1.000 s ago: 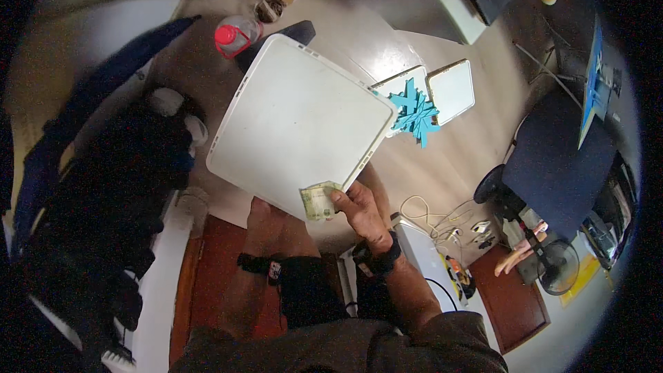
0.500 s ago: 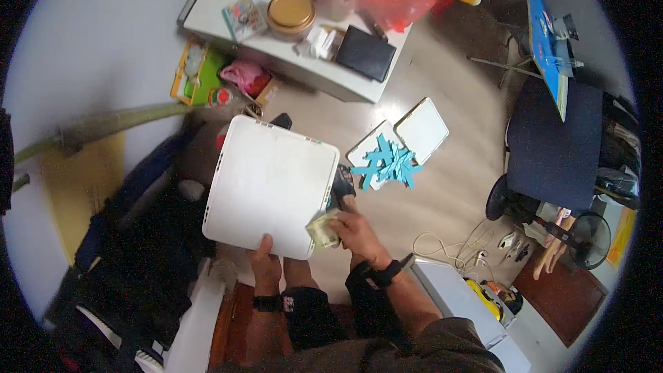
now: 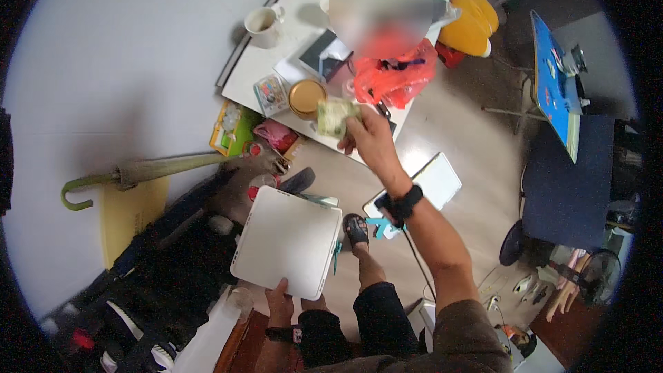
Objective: The person assembles multiple small stools by hand and using a power drill, attaching blue cross-shaped legs to white square seats and tightening screws with the tool.
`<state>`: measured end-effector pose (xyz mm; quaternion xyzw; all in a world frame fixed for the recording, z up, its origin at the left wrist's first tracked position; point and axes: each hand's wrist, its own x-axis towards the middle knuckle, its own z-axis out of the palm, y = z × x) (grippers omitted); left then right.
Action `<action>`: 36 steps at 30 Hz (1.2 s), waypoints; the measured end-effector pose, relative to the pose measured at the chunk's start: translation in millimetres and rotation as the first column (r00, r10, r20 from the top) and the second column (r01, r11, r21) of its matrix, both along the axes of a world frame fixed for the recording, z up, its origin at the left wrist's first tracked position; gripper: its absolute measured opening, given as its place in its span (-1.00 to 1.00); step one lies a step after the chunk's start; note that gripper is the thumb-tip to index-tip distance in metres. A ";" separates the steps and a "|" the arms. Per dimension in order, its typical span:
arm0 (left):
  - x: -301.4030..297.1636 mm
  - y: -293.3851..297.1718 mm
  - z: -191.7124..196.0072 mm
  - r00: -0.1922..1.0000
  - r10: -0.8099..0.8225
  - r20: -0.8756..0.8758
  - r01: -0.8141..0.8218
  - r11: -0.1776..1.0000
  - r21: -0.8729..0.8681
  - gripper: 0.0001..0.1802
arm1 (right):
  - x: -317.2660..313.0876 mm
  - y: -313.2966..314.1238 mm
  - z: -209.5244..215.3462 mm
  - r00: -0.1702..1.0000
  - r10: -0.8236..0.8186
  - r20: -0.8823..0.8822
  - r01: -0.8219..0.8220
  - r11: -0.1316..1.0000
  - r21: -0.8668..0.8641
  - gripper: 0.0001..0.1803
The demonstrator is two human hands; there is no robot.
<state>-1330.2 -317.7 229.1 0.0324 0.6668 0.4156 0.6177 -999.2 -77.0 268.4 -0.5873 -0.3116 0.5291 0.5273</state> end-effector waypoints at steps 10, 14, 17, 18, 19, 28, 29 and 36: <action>5.1 -10.9 30.8 0.997 0.056 -0.059 -0.064 0.987 -0.146 -0.69 | 40.0 150.7 -26.3 1.000 0.026 0.000 -0.026 0.998 -0.051 -0.78; 4.3 -23.6 36.9 0.997 0.070 -0.025 -0.071 0.995 -0.069 -0.68 | 35.5 153.1 -38.9 0.980 0.029 -0.195 -0.052 0.992 -0.116 -0.64; 0.1 -37.0 32.4 0.997 0.068 -0.044 -0.074 0.985 -0.157 -0.64 | 32.6 123.6 -35.9 0.994 0.108 0.015 -0.106 0.989 -0.100 -0.30; -0.5 -41.0 28.6 0.994 0.070 -0.084 -0.080 0.988 -0.129 -0.62 | 33.6 108.0 -31.0 0.987 0.147 0.068 -0.145 0.989 -0.036 -0.23; -3.1 -46.8 26.7 0.991 0.072 -0.110 -0.093 0.977 -0.194 -0.61 | 29.9 81.8 -28.5 0.984 0.074 0.162 -0.083 0.995 0.050 -0.30; -17.3 -89.2 -23.1 0.873 -0.155 0.463 0.250 0.957 -0.150 -0.68 | -87.1 -309.4 -30.1 0.953 0.128 0.276 0.063 0.805 -0.591 -0.16; -14.9 -95.0 -30.0 0.835 -0.217 0.505 0.327 0.935 -0.138 -0.70 | -104.8 -349.8 -26.0 0.987 -0.159 -0.035 0.112 0.819 -0.563 -0.11; 30.9 -143.9 -33.5 0.673 -0.361 0.646 0.516 0.855 -0.059 -0.60 | -152.9 -471.9 -89.9 0.719 -0.675 -0.167 0.446 0.631 -0.635 -0.72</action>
